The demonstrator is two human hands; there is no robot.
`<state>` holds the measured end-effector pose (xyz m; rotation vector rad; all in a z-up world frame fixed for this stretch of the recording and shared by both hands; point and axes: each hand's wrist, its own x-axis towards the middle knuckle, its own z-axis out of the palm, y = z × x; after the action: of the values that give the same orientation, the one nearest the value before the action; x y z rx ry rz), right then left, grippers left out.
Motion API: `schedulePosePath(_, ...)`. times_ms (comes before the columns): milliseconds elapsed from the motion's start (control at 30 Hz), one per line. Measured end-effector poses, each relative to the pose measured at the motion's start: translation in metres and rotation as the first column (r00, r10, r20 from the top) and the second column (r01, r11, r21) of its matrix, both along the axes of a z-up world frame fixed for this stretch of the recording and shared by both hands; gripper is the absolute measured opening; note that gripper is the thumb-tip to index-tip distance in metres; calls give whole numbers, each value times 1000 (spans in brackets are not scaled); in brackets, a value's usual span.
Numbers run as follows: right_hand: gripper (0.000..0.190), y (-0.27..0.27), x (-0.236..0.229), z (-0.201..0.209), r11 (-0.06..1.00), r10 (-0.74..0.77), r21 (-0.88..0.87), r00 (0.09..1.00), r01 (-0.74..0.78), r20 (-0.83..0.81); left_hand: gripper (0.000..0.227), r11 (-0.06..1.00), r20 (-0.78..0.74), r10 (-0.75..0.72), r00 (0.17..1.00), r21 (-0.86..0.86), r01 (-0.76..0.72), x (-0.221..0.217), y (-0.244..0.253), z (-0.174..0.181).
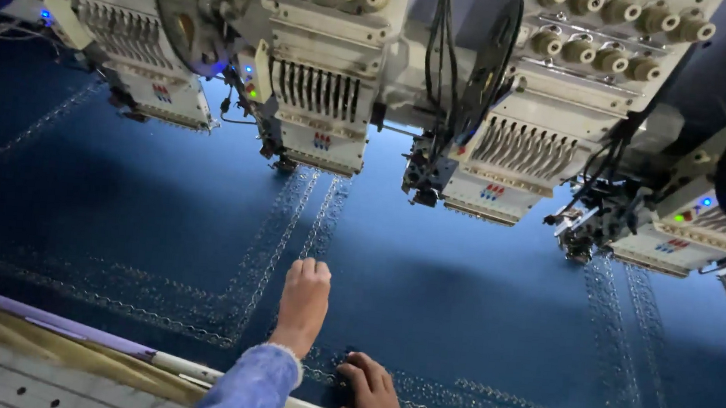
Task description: The person threads multiple industrial sewing machines in a row. They pull thread from the spools, guide it through the machine's tensioners and guides, and insert it into the needle area.
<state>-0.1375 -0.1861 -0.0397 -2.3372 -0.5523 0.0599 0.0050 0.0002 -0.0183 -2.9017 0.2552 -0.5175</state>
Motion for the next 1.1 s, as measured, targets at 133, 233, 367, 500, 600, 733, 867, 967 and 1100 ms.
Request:
schedulePosePath(133, 59, -1, -2, -2, 995, -42, -90, 999, 40, -18, 11, 878, -91, 75, 993, -465, -109, -33, 21, 5)
schedulePosePath(233, 57, -3, -5, -8, 987, -34, -158, 998, 26, -45, 15, 782, -223, 148, 963, -570, -252, -62, 46, 7)
schedulePosePath(367, 54, -7, 2, -18, 976, -64, -211, 997, 55, -36, 27, 693, -280, 149, 948, -655, -302, -87, 63, 20)
schedulePosePath(500, 49, 1, -7, -8, 967, -98, -248, 982, 55, -163, 22, 666, -219, 146, 965, -699, -260, -85, 57, 16)
schedulePosePath(600, 65, 1, -3, -33, 975, -103, -193, 992, 114, 68, 23, 596, -291, 125, 948, -742, -307, -72, 42, 27)
schedulePosePath(733, 60, 8, -10, -31, 958, -102, -276, 993, 80, -64, 19, 726, -276, 181, 944, -611, -317, -68, 35, 14)
schedulePosePath(867, 57, 6, -12, -17, 977, -69, -204, 998, 66, -10, 13, 804, -223, 230, 947, -505, -314, -71, 28, 13)
schedulePosePath(967, 53, 4, -9, -38, 963, -42, -269, 999, 32, -33, 21, 750, -183, 243, 953, -588, -304, -63, 29, 17)
schedulePosePath(1100, 61, 3, -10, -44, 976, -47, -206, 991, 72, 124, 11, 635, -194, 175, 965, -727, -261, -34, 27, 36)
